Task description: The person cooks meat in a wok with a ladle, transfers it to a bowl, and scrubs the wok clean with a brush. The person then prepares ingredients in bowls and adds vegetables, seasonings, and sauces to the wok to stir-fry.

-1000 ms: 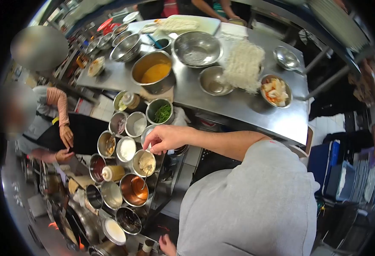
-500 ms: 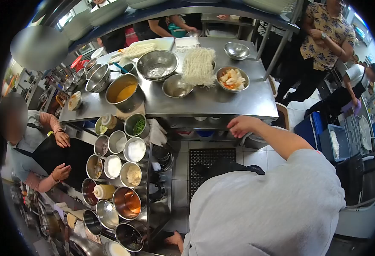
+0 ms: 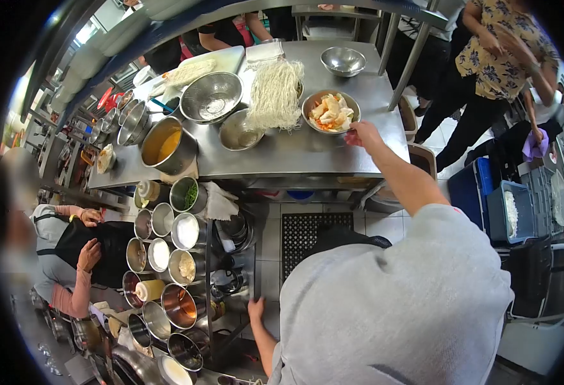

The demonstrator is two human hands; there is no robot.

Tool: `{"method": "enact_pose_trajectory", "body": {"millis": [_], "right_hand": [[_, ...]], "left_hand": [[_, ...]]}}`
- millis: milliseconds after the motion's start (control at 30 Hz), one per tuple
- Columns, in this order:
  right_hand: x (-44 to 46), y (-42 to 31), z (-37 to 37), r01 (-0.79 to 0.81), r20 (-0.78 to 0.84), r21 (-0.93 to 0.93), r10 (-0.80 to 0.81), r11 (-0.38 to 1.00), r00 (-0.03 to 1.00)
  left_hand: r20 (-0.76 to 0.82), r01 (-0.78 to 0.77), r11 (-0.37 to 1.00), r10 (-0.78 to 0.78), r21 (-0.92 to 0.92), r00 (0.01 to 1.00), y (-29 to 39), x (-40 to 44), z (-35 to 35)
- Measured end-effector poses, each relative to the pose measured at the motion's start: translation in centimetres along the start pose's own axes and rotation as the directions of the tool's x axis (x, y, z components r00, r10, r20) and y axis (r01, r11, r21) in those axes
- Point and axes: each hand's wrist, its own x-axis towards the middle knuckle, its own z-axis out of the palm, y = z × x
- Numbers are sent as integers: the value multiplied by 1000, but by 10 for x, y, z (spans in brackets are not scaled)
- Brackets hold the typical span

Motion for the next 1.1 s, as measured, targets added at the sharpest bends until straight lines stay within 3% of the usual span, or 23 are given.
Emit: {"method": "enact_pose_trajectory", "body": {"millis": [33, 133, 200, 267, 433, 467, 533, 567, 667, 767, 867, 900, 1000, 1033, 1100], "right_hand": [[7, 0, -8, 41, 30, -46, -40, 998, 999], [27, -23, -42, 39, 180, -247, 6, 968, 984], [42, -31, -64, 32, 270, -295, 51, 955, 962], [60, -35, -80, 76, 360, -332, 52, 940, 931], [46, -63, -78, 139, 365, -445, 38, 884, 930], [40, -64, -77, 332, 346, -537, -156, 776, 925], [29, -64, -72, 603, 370, -682, -516, 414, 773], [20, -73, -64, 595, 361, -648, -496, 476, 790], [14, -79, -37, 779, 555, -490, -549, 391, 625], [23, -73, -16, 866, 688, -498, -584, 52, 431], [46, -80, -11, 815, 751, -566, -328, 127, 573], [51, -87, -13, 813, 744, -559, -334, 162, 578], [72, -99, -17, 702, 724, -561, -150, 439, 673], [80, -95, -19, 744, 744, -535, -193, 401, 639], [81, -97, -19, 703, 735, -535, -151, 469, 661]], "left_hand": [[26, -111, 987, 114, -115, 993, 35, 5, 13], [133, -135, 924, 194, -358, 972, 176, -6, 27], [151, -273, 826, 390, -493, 908, 249, -8, 41], [209, -346, 764, 523, -545, 826, 336, -37, 38], [362, -318, 736, 601, -597, 712, 470, -68, 47], [372, -308, 731, 606, -609, 703, 488, -71, 51], [305, -308, 727, 578, -614, 757, 520, -73, 58], [273, -305, 726, 561, -617, 782, 530, -72, 62], [249, -304, 721, 551, -623, 796, 553, -60, 72], [258, -214, 674, 528, -707, 809, 561, -58, 78], [271, -149, 645, 504, -750, 820, 559, -62, 80], [263, -145, 632, 505, -761, 822, 558, -63, 81], [267, -115, 613, 495, -782, 827, 553, -62, 81], [273, -103, 611, 491, -785, 828, 551, -62, 81], [274, -106, 614, 491, -782, 827, 550, -62, 79]]}}
